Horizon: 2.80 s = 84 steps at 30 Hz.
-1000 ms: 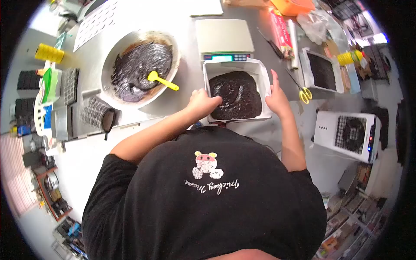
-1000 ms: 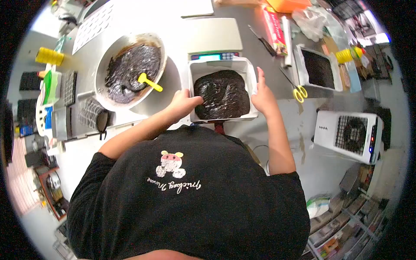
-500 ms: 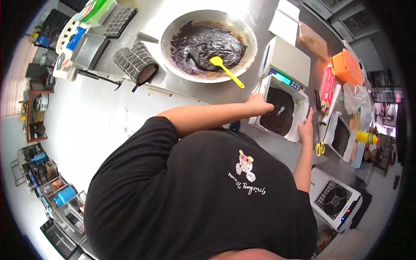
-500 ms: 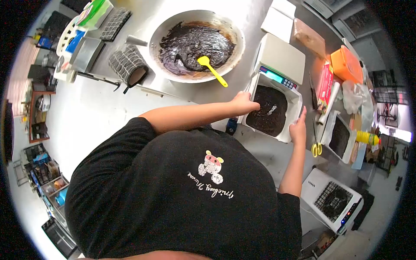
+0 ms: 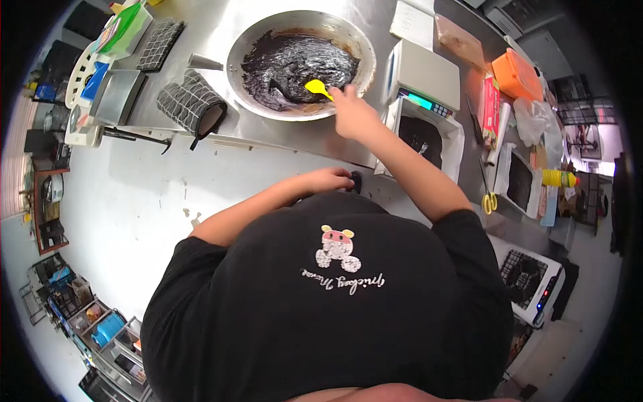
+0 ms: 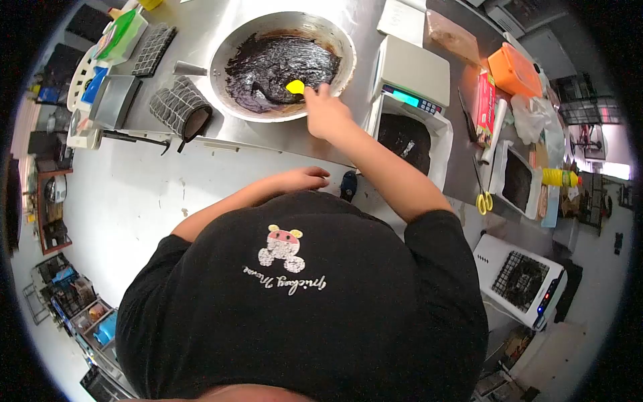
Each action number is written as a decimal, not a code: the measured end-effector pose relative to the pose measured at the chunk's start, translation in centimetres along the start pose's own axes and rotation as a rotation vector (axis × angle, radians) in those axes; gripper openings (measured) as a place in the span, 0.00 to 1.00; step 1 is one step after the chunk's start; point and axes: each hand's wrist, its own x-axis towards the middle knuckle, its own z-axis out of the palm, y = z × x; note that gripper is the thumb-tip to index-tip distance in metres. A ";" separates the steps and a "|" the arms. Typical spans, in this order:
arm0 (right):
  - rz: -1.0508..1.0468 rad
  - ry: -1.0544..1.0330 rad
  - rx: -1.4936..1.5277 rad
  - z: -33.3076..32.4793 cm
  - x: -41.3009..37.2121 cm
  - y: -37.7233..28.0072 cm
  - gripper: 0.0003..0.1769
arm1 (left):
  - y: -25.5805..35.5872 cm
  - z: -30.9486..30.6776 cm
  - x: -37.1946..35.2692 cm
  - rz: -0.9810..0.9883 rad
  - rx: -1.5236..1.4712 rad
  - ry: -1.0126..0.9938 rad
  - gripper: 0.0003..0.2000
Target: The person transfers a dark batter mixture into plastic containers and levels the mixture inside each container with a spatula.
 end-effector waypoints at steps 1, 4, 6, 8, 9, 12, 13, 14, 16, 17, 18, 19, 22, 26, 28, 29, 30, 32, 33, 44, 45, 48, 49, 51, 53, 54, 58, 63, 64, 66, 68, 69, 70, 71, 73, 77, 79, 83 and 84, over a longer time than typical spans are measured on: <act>-0.012 -0.026 -0.041 0.7 1.1 -0.2 0.28 | 0.4 -0.3 -0.7 -0.002 0.004 -0.013 0.28; 0.036 0.008 -0.015 1.8 2.8 -0.2 0.19 | 0.6 -0.7 -2.1 -0.065 -0.019 0.062 0.27; 0.031 -0.021 -0.006 0.3 2.5 -0.5 0.19 | -0.1 -0.4 -2.3 -0.042 -0.027 0.065 0.26; 0.032 -0.069 0.001 -2.2 1.2 0.0 0.19 | -0.6 0.0 -2.0 -0.021 -0.039 0.073 0.25; 0.004 -0.022 0.015 -3.2 0.2 0.4 0.21 | -0.8 0.1 -2.0 -0.027 -0.056 0.077 0.25; -0.106 0.225 0.104 -5.6 -3.0 4.0 0.25 | -0.6 0.8 -1.2 -0.034 -0.084 0.095 0.24; -0.064 0.219 0.190 -7.8 -5.0 5.2 0.25 | -0.3 1.2 -0.9 -0.027 -0.099 0.118 0.23; -0.022 0.214 0.276 -10.1 -7.3 6.2 0.26 | 1.4 1.4 -1.1 -0.022 -0.086 0.118 0.23; 0.022 0.357 0.252 -10.6 -10.3 11.5 0.30 | 4.3 2.4 -0.8 -0.014 -0.067 0.148 0.24; 0.177 0.267 0.327 -11.9 -12.2 12.6 0.31 | 5.2 2.9 -0.2 -0.003 -0.047 0.180 0.26; 0.223 0.278 0.344 -11.8 -13.7 14.6 0.31 | 5.6 3.5 0.5 -0.004 -0.043 0.176 0.26; 0.227 0.283 0.347 -11.5 -15.1 16.3 0.31 | 6.0 4.0 1.4 0.011 -0.031 0.208 0.25; 0.337 0.179 0.362 -9.3 -18.2 19.9 0.30 | 5.8 5.4 4.5 0.016 -0.004 0.315 0.27; 0.255 0.092 0.396 -5.3 -18.9 22.4 0.26 | 7.4 6.9 6.7 -0.170 -0.168 0.434 0.36; 0.232 0.019 0.347 -4.6 -17.8 22.1 0.22 | 8.5 7.6 6.9 -0.216 -0.224 0.429 0.38; 0.226 0.011 0.356 -4.1 -17.0 22.0 0.22 | 9.1 7.9 6.8 -0.252 -0.284 0.417 0.40; 0.266 -0.009 0.312 -3.6 -16.4 22.0 0.22 | 9.5 8.2 6.8 -0.259 -0.374 0.411 0.40; 0.305 -0.087 0.214 -3.3 -15.8 21.5 0.22 | 8.6 8.8 7.4 -0.221 -0.482 0.419 0.40; 0.299 -0.092 0.217 -3.0 -15.9 21.3 0.22 | 8.2 8.9 7.6 -0.172 -0.585 0.420 0.39; 0.109 -0.296 0.182 -2.4 -18.1 20.1 0.22 | 6.7 9.7 8.6 -0.110 -0.576 0.458 0.27; 0.092 -0.302 0.144 -3.5 -17.9 20.2 0.22 | 6.5 9.6 8.6 -0.090 -0.577 0.470 0.28; 0.074 -0.254 0.117 -4.2 -17.4 21.0 0.22 | 6.7 9.7 8.3 -0.071 -0.588 0.469 0.29; 0.076 -0.196 0.126 -4.3 -17.1 21.4 0.22 | 6.9 9.7 8.2 -0.069 -0.597 0.455 0.29; 0.052 -0.182 0.111 -3.0 -17.0 22.2 0.21 | 7.1 9.7 8.1 -0.069 -0.594 0.441 0.30; -0.002 -0.299 0.086 -2.0 -17.0 22.4 0.20 | 7.1 9.7 8.1 -0.067 -0.591 0.429 0.30; 0.006 -0.295 0.080 -1.9 -16.9 22.4 0.20 | 6.9 9.7 8.2 -0.063 -0.590 0.440 0.30; -0.059 -0.288 -0.010 -4.8 -15.6 23.0 0.19 | 6.6 9.6 8.0 -0.045 -0.608 0.434 0.31; -0.180 -0.196 -0.118 -3.6 -12.1 24.8 0.19 | 7.8 9.8 7.5 -0.050 -0.608 0.430 0.32; -0.165 -0.132 -0.127 -3.6 -11.4 25.0 0.19 | 8.1 9.8 7.4 -0.061 -0.595 0.429 0.32; -0.159 -0.026 -0.132 -3.5 -9.6 25.8 0.17 | 7.5 9.6 7.6 -0.054 -0.600 0.422 0.32; -0.137 -0.005 -0.137 -3.5 -8.5 26.4 0.17 | 6.9 9.4 7.7 -0.049 -0.606 0.415 0.32; -0.112 0.015 -0.143 -3.5 -8.2 26.5 0.17 | 6.7 9.3 7.8 -0.052 -0.602 0.398 0.30; -0.117 0.037 -0.146 -3.6 -8.0 26.5 0.17 | 6.5 9.3 7.9 -0.055 -0.599 0.380 0.29; -0.118 0.037 -0.147 -3.5 -7.8 26.5 0.17 | 6.4 9.3 7.9 -0.054 -0.600 0.380 0.29; -0.051 0.099 -0.120 -3.1 -7.6 26.6 0.18 | 6.0 9.2 8.0 -0.031 -0.628 0.377 0.28; 0.032 0.122 -0.126 -2.7 -8.5 25.5 0.19 | 5.4 9.0 8.2 -0.037 -0.639 0.358 0.32; 0.268 -0.024 0.020 -3.0 -10.0 23.7 0.20 | 5.4 8.9 8.2 -0.042 -0.643 0.365 0.32; 0.279 -0.193 0.080 -4.1 -12.6 23.0 0.22 | 7.3 9.1 7.1 -0.223 -0.464 0.482 0.33; 0.307 -0.180 0.109 -5.1 -13.4 22.7 0.22 | 6.2 8.7 7.3 -0.095 -0.006 0.634 0.32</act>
